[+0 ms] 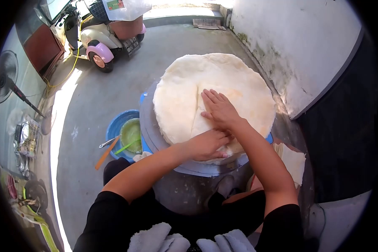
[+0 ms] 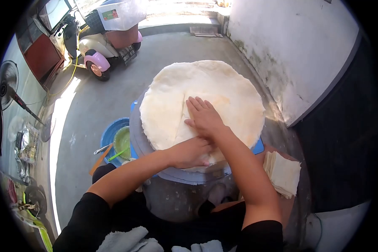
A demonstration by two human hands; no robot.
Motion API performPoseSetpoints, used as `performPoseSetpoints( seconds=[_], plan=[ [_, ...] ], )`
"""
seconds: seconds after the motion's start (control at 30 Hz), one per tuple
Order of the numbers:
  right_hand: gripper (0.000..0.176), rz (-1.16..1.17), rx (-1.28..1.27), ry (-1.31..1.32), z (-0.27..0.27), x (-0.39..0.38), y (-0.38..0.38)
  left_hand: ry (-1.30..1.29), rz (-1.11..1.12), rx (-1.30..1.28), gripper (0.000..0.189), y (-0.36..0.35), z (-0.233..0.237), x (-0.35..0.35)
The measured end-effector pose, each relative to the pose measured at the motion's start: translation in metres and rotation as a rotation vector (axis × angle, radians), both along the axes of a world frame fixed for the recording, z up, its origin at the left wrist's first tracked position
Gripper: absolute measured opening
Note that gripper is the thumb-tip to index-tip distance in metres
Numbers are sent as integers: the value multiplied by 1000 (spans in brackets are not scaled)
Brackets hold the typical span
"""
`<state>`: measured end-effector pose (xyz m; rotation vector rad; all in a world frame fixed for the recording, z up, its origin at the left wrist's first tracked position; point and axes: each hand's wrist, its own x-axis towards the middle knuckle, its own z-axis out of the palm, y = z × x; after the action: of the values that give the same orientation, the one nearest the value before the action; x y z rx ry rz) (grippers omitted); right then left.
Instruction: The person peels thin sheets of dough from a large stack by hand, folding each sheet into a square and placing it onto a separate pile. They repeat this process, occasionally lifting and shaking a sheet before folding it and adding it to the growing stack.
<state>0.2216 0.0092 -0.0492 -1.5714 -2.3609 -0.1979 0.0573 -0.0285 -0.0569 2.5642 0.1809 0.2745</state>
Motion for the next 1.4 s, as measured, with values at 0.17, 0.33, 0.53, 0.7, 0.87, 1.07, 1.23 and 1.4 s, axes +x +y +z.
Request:
performPoseSetpoints(
  seconds=[0.17,0.33,0.53,0.7,0.87,1.07,1.23,1.4],
  plan=[
    [72,-16,-184,-59,-24,-13,28,3,4,162,74,-7,-7,-6],
    [58,-113,6,82,35,-5,-1,-78,40,120,73,-9,-6,-6],
    [52,-784,-330,145,46,52,-54,-184,107,33,67,-15,-8,-15],
    [44,-879,-597,551,35,39,-45,-216,127,98,62,-24,6,-29],
    [35,-800,-609,598,13,53,-34,-202,209,28,54,-27,41,-67],
    [31,-825,-566,1021,8,49,-34,-332,403,-130,43,-20,30,-96],
    [27,-849,-731,1601,11,41,-35,-420,449,-210,34,-10,27,-95],
    [38,-386,-706,1868,59,46,-72,-426,473,-335,29,-16,34,-94]
  ],
)
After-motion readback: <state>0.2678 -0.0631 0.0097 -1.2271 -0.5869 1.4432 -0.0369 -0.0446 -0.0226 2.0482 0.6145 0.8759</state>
